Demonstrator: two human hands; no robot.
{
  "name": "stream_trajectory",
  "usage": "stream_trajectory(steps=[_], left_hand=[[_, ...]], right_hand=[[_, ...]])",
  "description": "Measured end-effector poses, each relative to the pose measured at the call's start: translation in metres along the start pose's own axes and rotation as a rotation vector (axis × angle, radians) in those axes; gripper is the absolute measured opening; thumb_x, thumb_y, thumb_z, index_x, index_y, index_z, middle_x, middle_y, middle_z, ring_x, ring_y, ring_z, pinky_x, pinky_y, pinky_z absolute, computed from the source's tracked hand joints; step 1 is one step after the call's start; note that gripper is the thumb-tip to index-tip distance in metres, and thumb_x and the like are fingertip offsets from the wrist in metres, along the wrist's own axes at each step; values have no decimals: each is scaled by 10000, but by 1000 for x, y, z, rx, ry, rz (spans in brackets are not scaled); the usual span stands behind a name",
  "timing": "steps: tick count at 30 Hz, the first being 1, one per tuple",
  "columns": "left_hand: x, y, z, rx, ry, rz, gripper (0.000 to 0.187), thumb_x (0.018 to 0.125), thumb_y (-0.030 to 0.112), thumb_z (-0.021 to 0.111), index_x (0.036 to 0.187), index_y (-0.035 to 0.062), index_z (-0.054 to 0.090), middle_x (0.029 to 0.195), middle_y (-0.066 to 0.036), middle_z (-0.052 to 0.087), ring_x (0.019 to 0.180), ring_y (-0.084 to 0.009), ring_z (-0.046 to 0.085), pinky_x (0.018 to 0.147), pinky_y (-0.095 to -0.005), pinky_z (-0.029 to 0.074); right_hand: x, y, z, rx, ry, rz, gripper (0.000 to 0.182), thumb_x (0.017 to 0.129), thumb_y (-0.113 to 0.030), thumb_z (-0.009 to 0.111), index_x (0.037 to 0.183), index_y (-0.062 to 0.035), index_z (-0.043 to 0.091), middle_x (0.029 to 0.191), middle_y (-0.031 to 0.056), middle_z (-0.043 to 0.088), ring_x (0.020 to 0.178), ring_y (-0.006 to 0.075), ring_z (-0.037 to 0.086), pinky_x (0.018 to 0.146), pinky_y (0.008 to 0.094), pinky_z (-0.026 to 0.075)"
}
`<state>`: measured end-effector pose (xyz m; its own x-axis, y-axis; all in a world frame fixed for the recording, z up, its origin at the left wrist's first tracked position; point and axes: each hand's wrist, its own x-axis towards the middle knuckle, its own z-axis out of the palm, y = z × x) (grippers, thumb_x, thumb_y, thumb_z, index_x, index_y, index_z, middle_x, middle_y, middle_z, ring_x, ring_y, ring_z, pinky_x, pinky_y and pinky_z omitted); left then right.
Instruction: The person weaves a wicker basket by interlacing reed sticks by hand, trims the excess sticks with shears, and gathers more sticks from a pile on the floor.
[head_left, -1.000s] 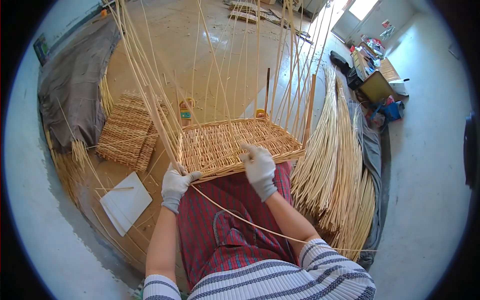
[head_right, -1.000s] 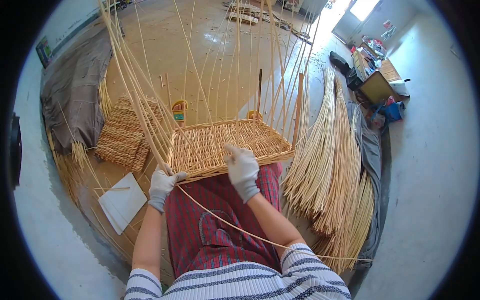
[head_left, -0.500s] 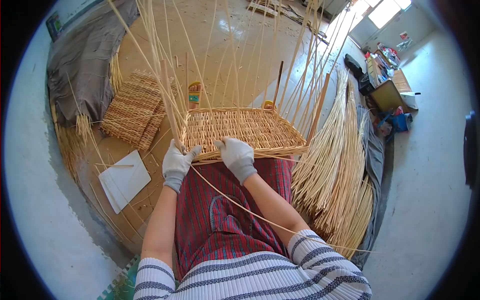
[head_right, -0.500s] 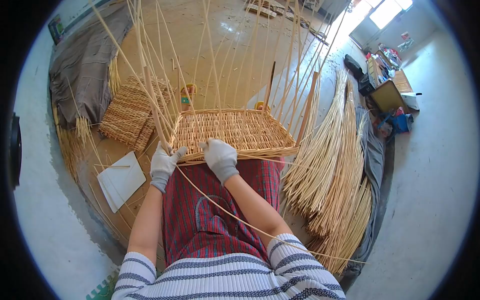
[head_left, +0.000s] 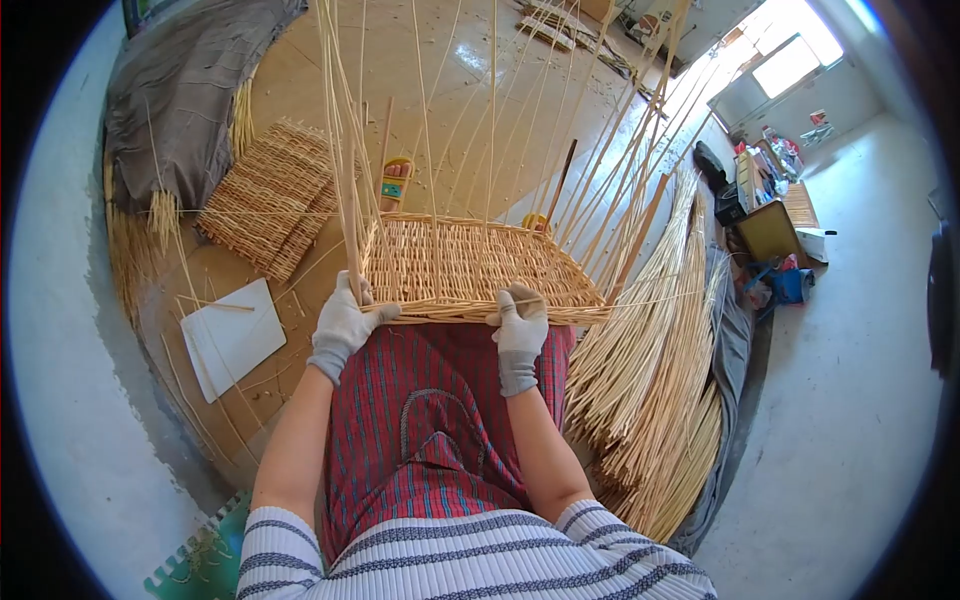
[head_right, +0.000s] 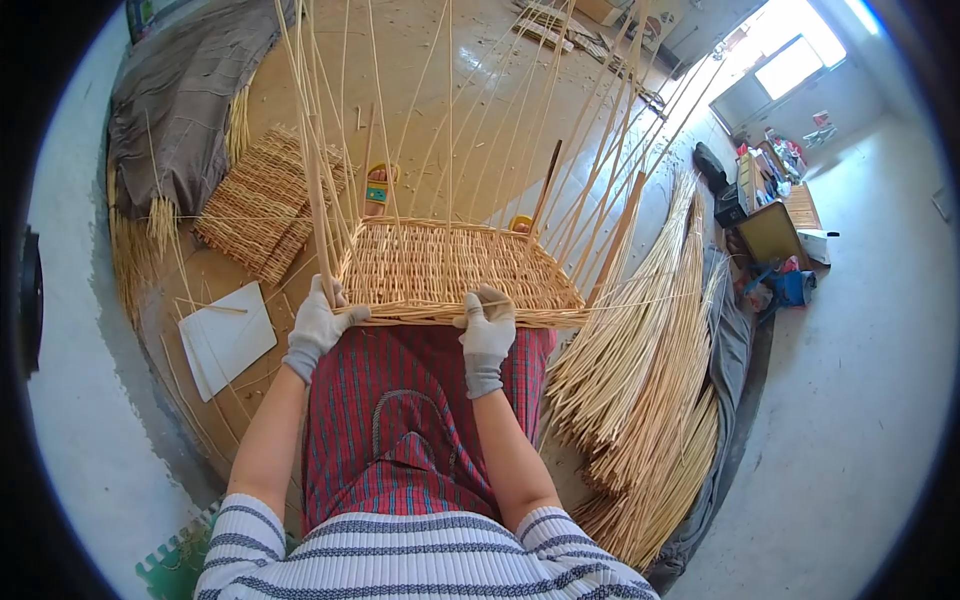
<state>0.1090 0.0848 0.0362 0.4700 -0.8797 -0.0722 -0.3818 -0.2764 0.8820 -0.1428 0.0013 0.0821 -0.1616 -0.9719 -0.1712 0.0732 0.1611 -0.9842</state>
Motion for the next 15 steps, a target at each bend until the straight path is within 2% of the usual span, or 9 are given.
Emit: stream_trajectory(steps=[1,3,5,7,8,11,12,14,15], left_hand=[[-4,-2,0,-1,-2,75,763,658,590,892,1086,77,523,798,-30,601,728,-193,611,714,-342,523],[-4,4,5,48,33,26,779,652,572,902,1105,79,503,790,-18,583,721,-181,604,710,-334,527],[-9,7,8,106,69,-23,797,647,554,912,1125,82,484,782,-6,564,714,-168,596,706,-326,531],[-8,12,9,96,88,-28,792,653,547,911,1142,82,496,821,-28,606,738,-178,620,705,-344,535],[-9,14,8,105,83,-24,792,653,547,911,1142,82,496,821,-28,606,738,-178,620,705,-344,535],[-8,18,5,124,73,-77,804,654,526,918,1170,75,497,824,-28,600,743,-182,623,701,-340,533],[-9,18,4,132,89,-57,813,662,531,910,1196,69,506,835,-39,623,764,-205,644,724,-361,538],[-16,20,3,137,92,-38,824,670,537,902,1222,64,514,847,-50,645,784,-228,665,748,-383,544],[-17,24,1,163,57,-62,821,676,524,902,1233,66,508,856,-53,643,790,-237,667,755,-388,544]], right_hand=[[2,-8,-2,-199,-92,3,263,942,-46,656,1198,-49,593,962,79,691,613,147,635,588,298,550],[19,-13,10,-468,-244,-219,456,923,-77,687,1356,-129,554,1153,93,678,718,195,694,637,349,575],[30,-37,47,-907,-95,-1009,615,914,-103,689,1479,-233,484,1377,97,581,907,238,720,736,372,583],[30,-82,82,-1224,-281,-505,695,883,-106,706,1523,-181,445,1547,104,444,1214,274,617,933,376,545],[37,-80,81,-1216,-277,-498,695,883,-106,706,1523,-181,445,1547,104,444,1214,274,617,933,376,545],[45,-78,55,-648,-323,-648,553,908,-106,683,1443,-169,556,1411,121,582,1136,275,659,950,382,529],[29,-82,30,-612,-297,-649,519,915,-92,675,1421,-158,582,1340,122,644,1098,268,680,949,381,526],[36,-12,-39,-1078,-158,-631,388,935,-140,671,1319,-194,668,1063,115,720,1010,259,706,862,352,557],[19,10,-72,-922,-193,-612,391,934,-151,672,1323,-184,662,1063,121,724,999,258,710,859,337,558]])
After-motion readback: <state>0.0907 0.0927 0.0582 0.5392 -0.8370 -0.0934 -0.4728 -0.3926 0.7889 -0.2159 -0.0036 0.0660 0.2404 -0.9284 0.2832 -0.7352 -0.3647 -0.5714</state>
